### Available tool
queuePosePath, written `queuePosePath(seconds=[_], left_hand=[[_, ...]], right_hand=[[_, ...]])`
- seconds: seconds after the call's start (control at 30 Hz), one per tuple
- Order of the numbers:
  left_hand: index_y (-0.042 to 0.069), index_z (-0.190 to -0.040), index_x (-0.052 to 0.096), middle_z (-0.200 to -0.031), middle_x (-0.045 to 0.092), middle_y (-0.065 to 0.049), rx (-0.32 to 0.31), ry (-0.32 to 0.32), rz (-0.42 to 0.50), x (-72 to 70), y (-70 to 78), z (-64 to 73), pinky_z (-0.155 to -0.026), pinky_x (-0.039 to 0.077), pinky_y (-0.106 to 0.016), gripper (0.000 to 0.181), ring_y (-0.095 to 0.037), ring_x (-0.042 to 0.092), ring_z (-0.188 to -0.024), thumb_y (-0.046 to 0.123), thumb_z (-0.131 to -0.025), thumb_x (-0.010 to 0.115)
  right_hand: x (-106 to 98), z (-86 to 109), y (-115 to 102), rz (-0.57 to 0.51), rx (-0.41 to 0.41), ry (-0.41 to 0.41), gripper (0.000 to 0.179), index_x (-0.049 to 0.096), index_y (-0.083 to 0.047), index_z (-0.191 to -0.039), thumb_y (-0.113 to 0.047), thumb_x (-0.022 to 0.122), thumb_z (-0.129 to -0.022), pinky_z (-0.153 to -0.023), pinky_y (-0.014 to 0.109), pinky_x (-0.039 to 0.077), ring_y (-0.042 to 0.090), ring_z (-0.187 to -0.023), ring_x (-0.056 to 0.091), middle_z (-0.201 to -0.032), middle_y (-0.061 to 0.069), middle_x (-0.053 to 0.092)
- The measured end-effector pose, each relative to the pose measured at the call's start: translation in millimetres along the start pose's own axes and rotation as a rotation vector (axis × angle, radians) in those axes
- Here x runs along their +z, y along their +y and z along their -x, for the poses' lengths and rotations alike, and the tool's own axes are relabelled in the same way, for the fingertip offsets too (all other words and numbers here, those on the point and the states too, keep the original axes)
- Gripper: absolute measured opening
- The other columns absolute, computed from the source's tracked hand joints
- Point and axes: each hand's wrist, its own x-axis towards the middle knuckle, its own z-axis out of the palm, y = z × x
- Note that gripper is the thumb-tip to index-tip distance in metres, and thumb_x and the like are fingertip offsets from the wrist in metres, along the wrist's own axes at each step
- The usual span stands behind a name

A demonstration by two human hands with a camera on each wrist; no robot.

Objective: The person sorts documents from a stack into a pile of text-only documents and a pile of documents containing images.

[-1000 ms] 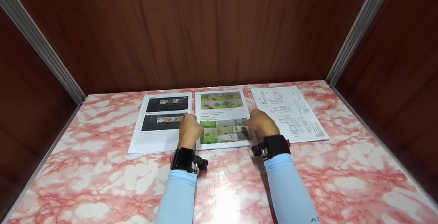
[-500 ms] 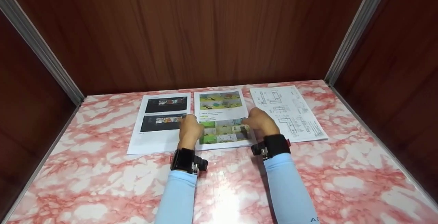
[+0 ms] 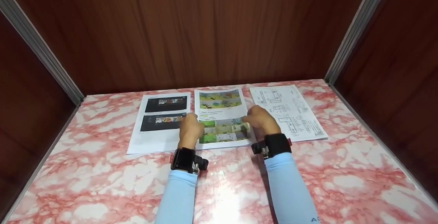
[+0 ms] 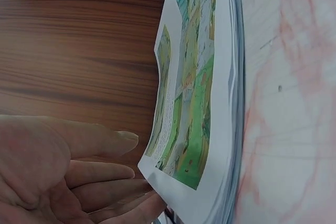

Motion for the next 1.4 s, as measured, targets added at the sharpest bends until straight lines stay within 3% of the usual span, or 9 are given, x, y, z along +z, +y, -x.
queuePosePath(seconds=[0.17, 0.3, 0.5, 0.57, 0.73, 0.8, 1.03, 1.17, 1.4], left_hand=[[0.002, -0.12, 0.059, -0.12, 0.062, -0.017, -0.019, 0.019, 0.007, -2.6, 2.6, 0.6, -0.09, 0.047, -0.04, 0.041, -0.031, 0.059, -0.107, 0.009, -0.08, 0.056], [0.001, -0.12, 0.059, -0.119, 0.061, -0.018, -0.015, 0.022, 0.008, -3.6, 3.5, 0.8, -0.091, 0.047, -0.041, 0.042, -0.032, 0.059, -0.108, 0.008, -0.079, 0.056], [-0.002, -0.122, 0.056, -0.121, 0.06, -0.018, -0.018, 0.018, 0.041, -5.0, 0.1, -1.6, -0.093, 0.046, -0.04, 0.043, -0.031, 0.057, -0.11, 0.007, -0.079, 0.056], [-0.002, -0.123, 0.056, -0.122, 0.06, -0.018, -0.022, 0.019, 0.061, -6.0, -1.8, -2.6, -0.093, 0.046, -0.04, 0.044, -0.031, 0.057, -0.111, 0.007, -0.079, 0.056], [-0.001, -0.121, 0.058, -0.119, 0.061, -0.019, -0.019, 0.059, 0.088, -9.2, -6.9, -5.4, -0.094, 0.045, -0.041, 0.043, -0.032, 0.057, -0.11, 0.009, -0.08, 0.058], [0.0, -0.12, 0.06, -0.114, 0.064, -0.018, -0.013, 0.091, 0.11, -10.3, -8.4, -6.6, -0.091, 0.046, -0.04, 0.042, -0.03, 0.059, -0.107, 0.009, -0.079, 0.059], [0.005, -0.111, 0.067, -0.094, 0.071, -0.01, 0.014, 0.184, 0.226, -10.4, -11.3, -8.6, -0.078, 0.049, -0.036, 0.036, -0.023, 0.065, -0.089, 0.005, -0.075, 0.062], [0.004, -0.11, 0.067, -0.094, 0.071, -0.011, 0.01, 0.166, 0.23, -7.9, -11.9, -8.5, -0.078, 0.05, -0.035, 0.038, -0.022, 0.065, -0.088, 0.004, -0.073, 0.065], [0.007, -0.114, 0.066, -0.098, 0.069, -0.013, 0.0, 0.134, 0.219, -4.3, -15.5, -8.6, -0.082, 0.049, -0.036, 0.042, -0.024, 0.063, -0.091, 0.002, -0.072, 0.067]], right_hand=[[0.4, -2.4, -2.6, 0.007, -0.028, 0.024, 0.032, 0.066, 0.002, -0.099, -0.022, 0.062, -0.077, -0.073, 0.034, 0.044, 0.022, -0.081, 0.053, -0.093, 0.009, 0.061], [1.1, -5.3, -2.0, -0.013, -0.018, 0.028, 0.044, 0.06, 0.002, -0.115, -0.023, 0.063, -0.079, -0.084, 0.038, 0.048, 0.026, -0.096, 0.059, -0.111, 0.016, 0.063], [1.7, -9.8, 1.1, -0.066, 0.027, 0.025, 0.052, 0.051, 0.0, -0.124, -0.016, 0.062, -0.076, -0.074, 0.032, 0.049, 0.025, -0.085, 0.062, -0.102, 0.017, 0.065], [1.8, -10.0, 1.4, -0.142, 0.058, 0.018, 0.052, 0.051, 0.0, -0.125, -0.013, 0.062, -0.075, -0.073, 0.032, 0.051, 0.022, -0.082, 0.063, -0.103, 0.017, 0.065], [2.4, -9.7, 1.3, -0.465, 0.118, -0.028, 0.048, 0.048, 0.004, -0.126, -0.002, 0.058, -0.08, -0.079, 0.038, 0.055, 0.025, -0.085, 0.066, -0.113, 0.021, 0.058], [2.2, -9.4, 1.0, -0.526, 0.119, -0.034, 0.047, 0.047, 0.004, -0.126, 0.0, 0.058, -0.08, -0.081, 0.039, 0.054, 0.026, -0.086, 0.066, -0.115, 0.021, 0.057], [1.0, -7.5, -1.3, -0.438, 0.093, -0.03, 0.045, 0.05, -0.002, -0.121, -0.006, 0.061, -0.078, -0.074, 0.037, 0.055, 0.019, -0.075, 0.063, -0.102, 0.014, 0.059], [2.3, -6.0, -1.7, -0.412, 0.09, -0.042, 0.031, 0.053, -0.001, -0.107, -0.01, 0.06, -0.078, -0.07, 0.039, 0.055, 0.017, -0.067, 0.062, -0.089, 0.012, 0.06], [3.8, -4.8, 0.3, -0.36, 0.097, -0.065, 0.024, 0.061, 0.002, -0.098, -0.017, 0.058, -0.083, -0.072, 0.038, 0.056, 0.019, -0.072, 0.066, -0.095, 0.015, 0.065]])
